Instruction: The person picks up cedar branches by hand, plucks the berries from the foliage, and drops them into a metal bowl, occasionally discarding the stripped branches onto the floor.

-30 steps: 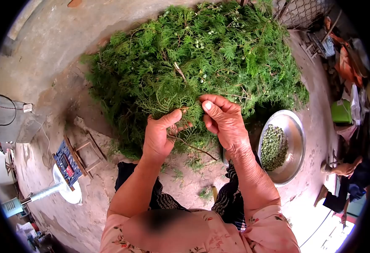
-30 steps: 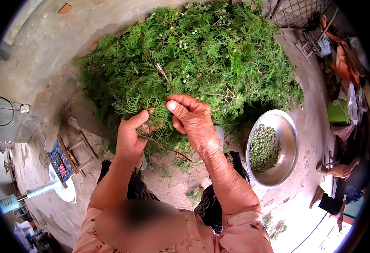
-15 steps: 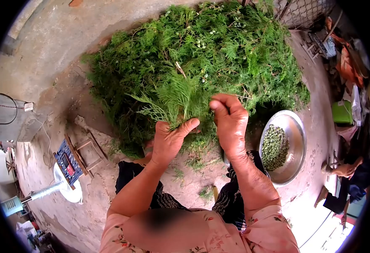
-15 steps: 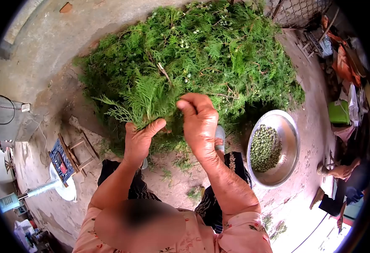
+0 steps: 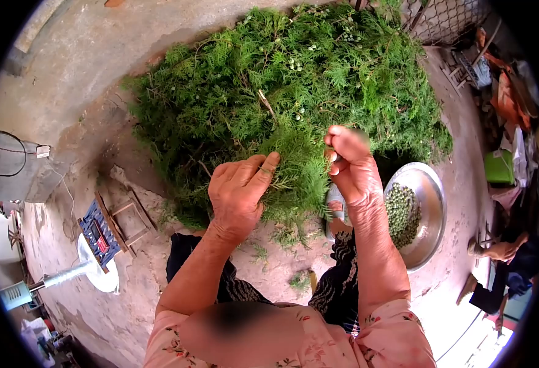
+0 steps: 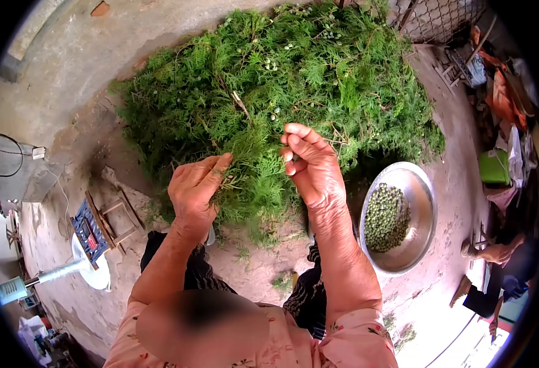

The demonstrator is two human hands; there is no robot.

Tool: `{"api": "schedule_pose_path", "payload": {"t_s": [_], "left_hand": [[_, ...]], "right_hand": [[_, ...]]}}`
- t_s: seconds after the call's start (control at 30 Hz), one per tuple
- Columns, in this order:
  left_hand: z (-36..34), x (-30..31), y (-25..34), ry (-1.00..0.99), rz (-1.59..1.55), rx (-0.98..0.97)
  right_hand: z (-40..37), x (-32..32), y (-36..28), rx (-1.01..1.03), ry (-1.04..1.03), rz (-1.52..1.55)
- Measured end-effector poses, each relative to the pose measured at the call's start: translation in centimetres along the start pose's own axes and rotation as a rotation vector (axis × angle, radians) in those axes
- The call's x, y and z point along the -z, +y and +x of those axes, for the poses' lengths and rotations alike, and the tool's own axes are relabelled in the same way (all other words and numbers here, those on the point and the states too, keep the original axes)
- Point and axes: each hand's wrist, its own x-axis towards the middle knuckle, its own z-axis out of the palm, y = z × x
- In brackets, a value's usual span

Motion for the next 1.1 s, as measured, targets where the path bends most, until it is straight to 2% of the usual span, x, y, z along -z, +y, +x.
{"api": "schedule_pose_path", "payload": {"t_s": [0.03, 0.1, 0.2, 0.23, 0.3, 0.33, 0.37, 0.43, 0.47, 0.53, 0.57, 0.67, 0.83, 0.9, 0.93, 0.97, 1.03, 1.1], "left_hand": [[0.0, -0.1, 0.0, 0.000, -0.001, 0.000], [0.0, -0.4, -0.3, 0.057, 0.045, -0.084], [0.1, -0.4, -0.3, 0.047, 0.030, 0.001], [0.1, -0.5, -0.1, 0.046, 0.030, 0.003], [0.4, -0.6, 0.6, 0.045, -0.941, 0.775], [0.9, -0.4, 0.4, 0.106, -0.880, 0.732], [0.8, -1.1, -0.4, 0.209, -1.196, 0.810], [1.0, -1.4, -0.3, 0.341, -1.479, 1.122], [1.0, -1.5, -0.4, 0.344, -1.479, 1.122], [0.9, -1.8, -0.8, 0.353, -1.662, 1.161], [0.8, -2.0, -1.2, 0.356, -1.661, 1.158], [0.5, -2.2, -1.8, 0.410, -1.766, 1.189], [0.4, -1.6, -3.2, 0.490, -1.867, 1.186], [0.3, -1.3, -4.4, 0.528, -1.792, 1.228], [0.5, -1.0, -4.4, 0.621, -1.730, 1.260], [0.5, -0.6, -4.7, 0.569, -1.739, 1.241], [0.9, -0.5, -4.8, 0.645, -1.573, 1.379], [0.7, -1.2, -5.0, 0.637, -1.576, 1.303]], "right_hand": [[-0.1, -0.4, 0.1, -0.010, 0.040, -0.097], [-0.1, -0.2, 0.3, -0.013, 0.051, -0.070], [-0.6, 0.0, -0.2, -0.030, 0.058, -0.108], [-0.9, -0.2, -0.3, -0.020, 0.085, -0.254], [-1.5, -1.1, -0.4, 0.002, 0.131, -0.544], [-2.0, -2.0, 0.0, -0.011, 0.174, -0.687], [-2.2, -2.2, 0.2, -0.069, 0.083, -0.816], [-2.3, -1.8, 2.1, 0.018, -0.189, -0.970], [-2.4, -1.5, 3.2, 0.018, -0.191, -0.971], [-2.2, -1.1, 5.3, 0.282, -0.370, -1.159], [-2.1, -1.0, 6.0, 0.284, -0.374, -1.159], [-2.4, -1.5, 6.8, 0.521, -0.350, -1.597], [-2.6, -0.5, 8.1, 0.572, -0.260, -1.723], [-2.9, -0.5, 7.3, 0.590, -0.316, -1.795], [-3.6, -1.5, 5.7, 0.441, -0.287, -1.942], [-2.9, -0.2, 5.2, 0.403, -0.320, -1.988], [-3.2, 1.5, 3.2, 0.545, -0.293, -1.970], [-4.4, 3.0, 0.4, 0.540, -0.240, -1.989]]}}
